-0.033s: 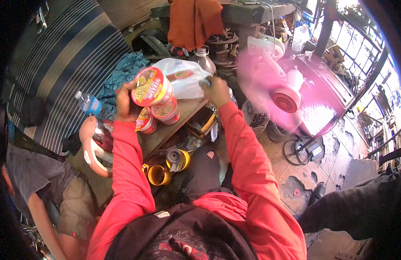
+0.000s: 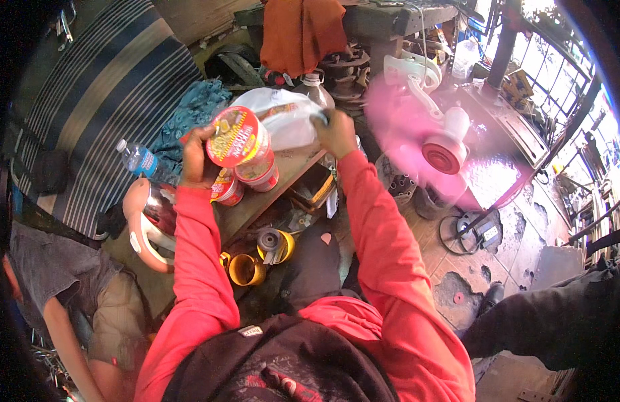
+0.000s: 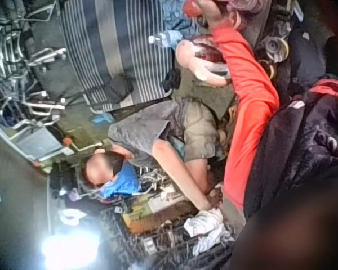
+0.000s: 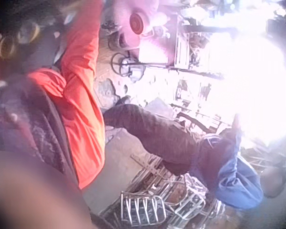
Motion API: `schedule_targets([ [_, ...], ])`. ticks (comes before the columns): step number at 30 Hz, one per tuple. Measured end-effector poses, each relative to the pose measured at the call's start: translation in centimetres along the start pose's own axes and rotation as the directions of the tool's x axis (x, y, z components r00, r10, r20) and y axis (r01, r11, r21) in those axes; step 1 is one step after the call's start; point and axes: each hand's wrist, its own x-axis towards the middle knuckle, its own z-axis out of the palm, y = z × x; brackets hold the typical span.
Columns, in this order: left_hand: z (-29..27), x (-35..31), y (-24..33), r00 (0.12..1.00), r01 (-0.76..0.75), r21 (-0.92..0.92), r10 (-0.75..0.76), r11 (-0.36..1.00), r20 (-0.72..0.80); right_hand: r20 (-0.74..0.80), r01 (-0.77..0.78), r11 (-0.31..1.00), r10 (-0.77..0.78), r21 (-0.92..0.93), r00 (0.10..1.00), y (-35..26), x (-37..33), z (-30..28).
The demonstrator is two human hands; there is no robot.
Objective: The person repeatedly picks up instant noodle cups from a table, opens them, and places them into a white plastic bag. The person handles the cups one by one, opening the lids and transferring them into the bag.
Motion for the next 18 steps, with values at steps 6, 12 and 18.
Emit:
schedule_targets([
  [6, 0.8, 3.3, -3.6, 0.946, -0.159, 0.52, -0.02, 0.839, 0.323, 0.085, -0.108, 0.864, 0.076, 0.491, 0.994, -3.9, 4.0, -0.6],
  [12, 1.6, 10.9, -8.4, 0.909, -0.193, 0.919, -0.29, 0.345, 0.299, -0.045, 0.112, 0.973, -0.105, 0.2, 0.993, -4.4, 3.1, -0.3],
  [18, 0.7, 11.5, -8.9, 0.96, -0.254, 0.928, -0.186, -0.273, 0.208, -0.266, 0.253, 0.964, -0.224, 0.079, 0.938, -3.3, -3.3, 1.3],
])
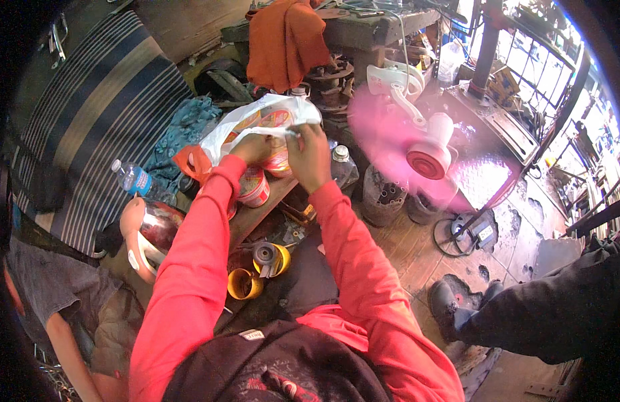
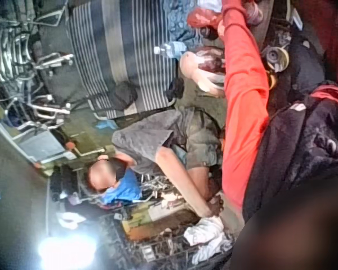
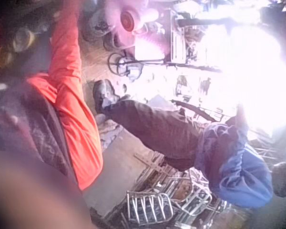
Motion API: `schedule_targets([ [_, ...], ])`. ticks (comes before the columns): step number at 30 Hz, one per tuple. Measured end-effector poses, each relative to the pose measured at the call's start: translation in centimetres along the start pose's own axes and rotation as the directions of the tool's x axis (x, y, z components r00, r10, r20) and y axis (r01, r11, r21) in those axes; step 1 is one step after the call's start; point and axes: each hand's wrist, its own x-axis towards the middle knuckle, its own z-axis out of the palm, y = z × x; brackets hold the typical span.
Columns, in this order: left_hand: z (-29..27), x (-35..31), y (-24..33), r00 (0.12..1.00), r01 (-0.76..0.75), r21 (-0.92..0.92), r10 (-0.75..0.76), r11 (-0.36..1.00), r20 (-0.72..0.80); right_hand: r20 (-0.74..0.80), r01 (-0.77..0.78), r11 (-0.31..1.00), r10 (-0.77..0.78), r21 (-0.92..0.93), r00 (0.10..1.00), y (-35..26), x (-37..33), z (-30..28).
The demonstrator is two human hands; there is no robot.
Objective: The person repeatedly picks up instant noodle cups from a table, opens them, and places them into a white plastic bag. The person handles the cups one by one, opening the lids and transferring them into the bag.
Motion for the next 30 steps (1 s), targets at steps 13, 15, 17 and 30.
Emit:
schedule_targets([
  [13, -9.8, -1.6, -2.5, 0.994, -0.061, -0.42, 0.092, 0.906, 0.055, 0.08, -0.032, 0.997, 0.038, -0.076, 0.996, 1.6, -4.0, 0.7],
  [15, -8.6, 0.4, -3.8, 0.996, 0.023, -0.399, 0.014, 0.916, 0.091, 0.098, -0.021, 0.995, 0.03, -0.095, 0.995, 1.5, -4.0, 0.4],
  [17, -7.6, 2.3, -4.9, 0.982, 0.169, -0.305, -0.188, 0.937, -0.034, 0.108, -0.056, 0.994, 0.065, -0.09, 0.992, 1.4, -3.9, 0.2],
  [30, -8.2, 9.0, -10.7, 0.97, 0.07, 0.119, -0.096, 0.99, 0.224, 0.064, 0.117, 0.862, -0.099, -0.494, 0.993, -3.0, 1.3, 1.4],
])
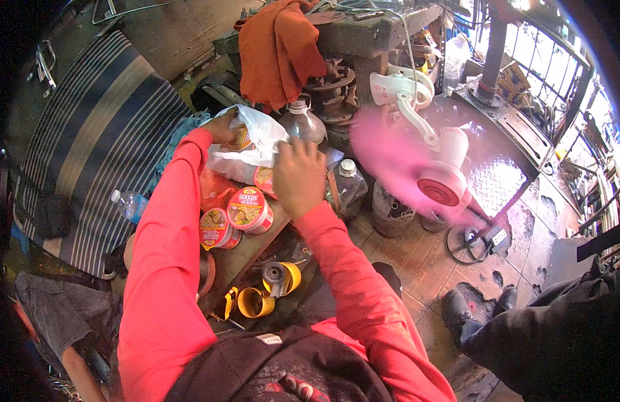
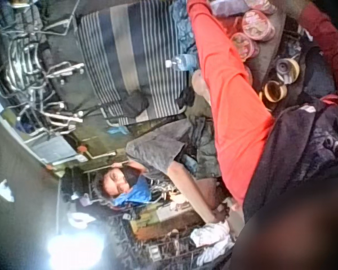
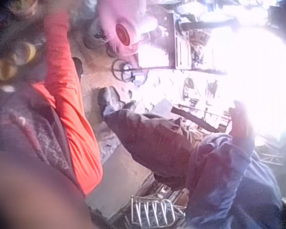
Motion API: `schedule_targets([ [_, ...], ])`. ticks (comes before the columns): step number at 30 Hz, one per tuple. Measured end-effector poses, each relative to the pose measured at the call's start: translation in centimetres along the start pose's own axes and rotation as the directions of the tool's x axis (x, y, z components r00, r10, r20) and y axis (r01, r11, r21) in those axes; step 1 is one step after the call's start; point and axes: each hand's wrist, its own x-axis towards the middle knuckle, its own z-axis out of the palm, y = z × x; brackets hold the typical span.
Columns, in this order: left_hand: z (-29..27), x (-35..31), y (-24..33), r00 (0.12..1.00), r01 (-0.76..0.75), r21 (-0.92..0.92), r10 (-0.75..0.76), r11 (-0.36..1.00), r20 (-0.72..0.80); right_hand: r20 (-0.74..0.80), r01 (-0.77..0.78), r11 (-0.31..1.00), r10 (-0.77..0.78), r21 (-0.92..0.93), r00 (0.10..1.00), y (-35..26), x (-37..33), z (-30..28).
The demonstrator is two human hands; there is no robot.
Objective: The person repeatedly picks up instant noodle cups from a table, opens them, and places them into a white plastic bag. The person handles the cups one by one, opening the lids and transferring them into the bag.
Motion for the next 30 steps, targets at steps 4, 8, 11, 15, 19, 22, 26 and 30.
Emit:
schedule_targets([
  [4, 0.9, 0.4, 0.3, 0.993, -0.117, -0.017, 0.117, 0.993, -0.021, 0.244, 0.133, 0.938, -0.218, 0.321, 0.945, -3.8, 3.3, 2.1],
  [8, 2.3, 2.1, 0.0, 0.981, -0.13, 0.049, 0.121, 0.99, 0.15, 0.815, 0.129, 0.991, -0.094, 0.023, 0.571, -3.7, 6.8, 5.9],
  [11, 3.0, 2.8, -0.7, 0.983, -0.146, 0.069, 0.138, 0.987, 0.118, 0.816, -0.113, 0.985, 0.17, -0.129, 0.552, -1.8, 7.7, 7.9],
  [15, 2.7, 3.3, -1.5, 0.994, -0.098, 0.186, 0.087, 0.978, 0.066, 0.815, 0.101, 0.977, 0.098, -0.189, 0.571, -0.1, 7.7, 9.6],
  [19, 2.1, 3.7, -3.0, 0.999, 0.02, 0.26, -0.03, 0.965, 0.035, 0.793, 0.17, 0.964, 0.063, -0.206, 0.606, 0.4, 8.1, 11.6],
  [22, 2.2, 4.3, -4.6, 0.998, 0.033, 0.249, -0.046, 0.968, 0.047, 0.752, 0.163, 0.976, 0.004, -0.148, 0.659, 0.7, 8.3, 13.7],
  [26, 2.4, 5.1, -6.3, 0.977, 0.214, 0.177, -0.207, 0.961, -0.055, 0.623, 0.23, 0.973, -0.17, -0.016, 0.763, 1.1, 8.3, 16.5],
  [30, 1.5, 5.3, -7.8, 0.994, 0.108, 0.16, -0.111, 0.981, 0.01, 0.605, 0.232, 0.971, -0.215, 0.051, 0.767, 1.1, 8.5, 17.2],
])
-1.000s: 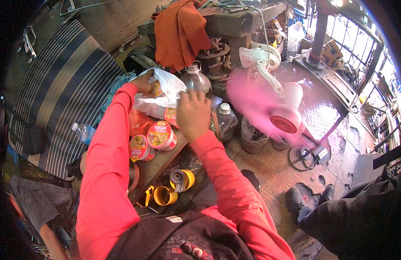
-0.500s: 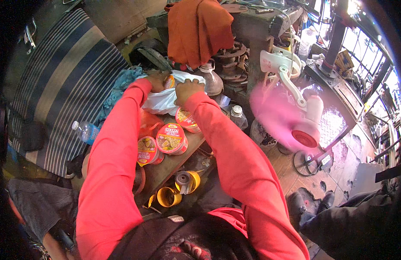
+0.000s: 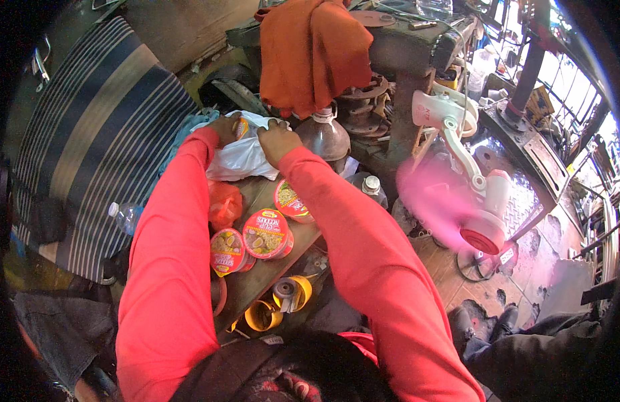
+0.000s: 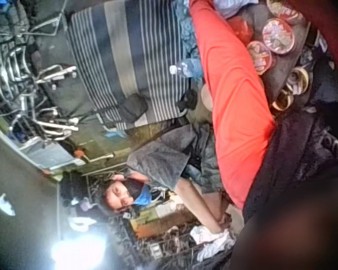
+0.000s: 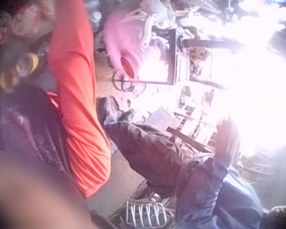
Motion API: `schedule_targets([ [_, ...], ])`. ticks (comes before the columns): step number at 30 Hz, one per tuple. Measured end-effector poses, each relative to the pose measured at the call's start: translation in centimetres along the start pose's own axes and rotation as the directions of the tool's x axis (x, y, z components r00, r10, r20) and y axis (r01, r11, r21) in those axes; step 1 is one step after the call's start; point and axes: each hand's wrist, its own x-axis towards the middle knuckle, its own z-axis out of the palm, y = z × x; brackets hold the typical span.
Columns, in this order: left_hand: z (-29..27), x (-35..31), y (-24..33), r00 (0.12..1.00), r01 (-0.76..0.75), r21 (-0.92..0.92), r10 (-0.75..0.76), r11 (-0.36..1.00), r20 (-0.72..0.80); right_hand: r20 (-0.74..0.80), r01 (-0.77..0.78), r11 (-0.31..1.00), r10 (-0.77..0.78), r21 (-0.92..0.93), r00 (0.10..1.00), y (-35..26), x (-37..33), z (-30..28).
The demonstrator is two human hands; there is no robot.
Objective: The person repeatedly picks up instant noodle cups from a table, opens them, and places them into a white plastic bag. The person handles the cups one by one, opening the lids and transferring them into the bag.
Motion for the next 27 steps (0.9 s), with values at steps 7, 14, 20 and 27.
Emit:
schedule_targets([
  [7, -4.8, -2.2, -1.4, 0.995, 0.017, -0.319, 0.015, 0.948, 0.1, 0.223, -0.027, 0.986, 0.064, -0.165, 0.973, -0.4, -3.5, -4.2],
  [14, -3.2, -5.0, 0.7, 0.961, 0.008, 0.136, -0.046, 0.991, 0.273, 0.284, 0.071, 0.975, -0.008, -0.211, 0.959, -2.8, -6.4, -6.6],
  [20, -1.7, -6.4, 0.0, 0.954, 0.001, 0.21, -0.064, 0.978, 0.293, 0.472, -0.121, 0.973, 0.202, -0.198, 0.858, -3.3, -6.1, -7.0],
  [27, 1.0, -7.1, 2.7, 0.994, 0.043, 0.278, -0.011, 0.96, -0.113, 0.016, 0.024, 0.986, -0.021, -0.166, 1.0, -4.2, -6.9, -6.4],
])
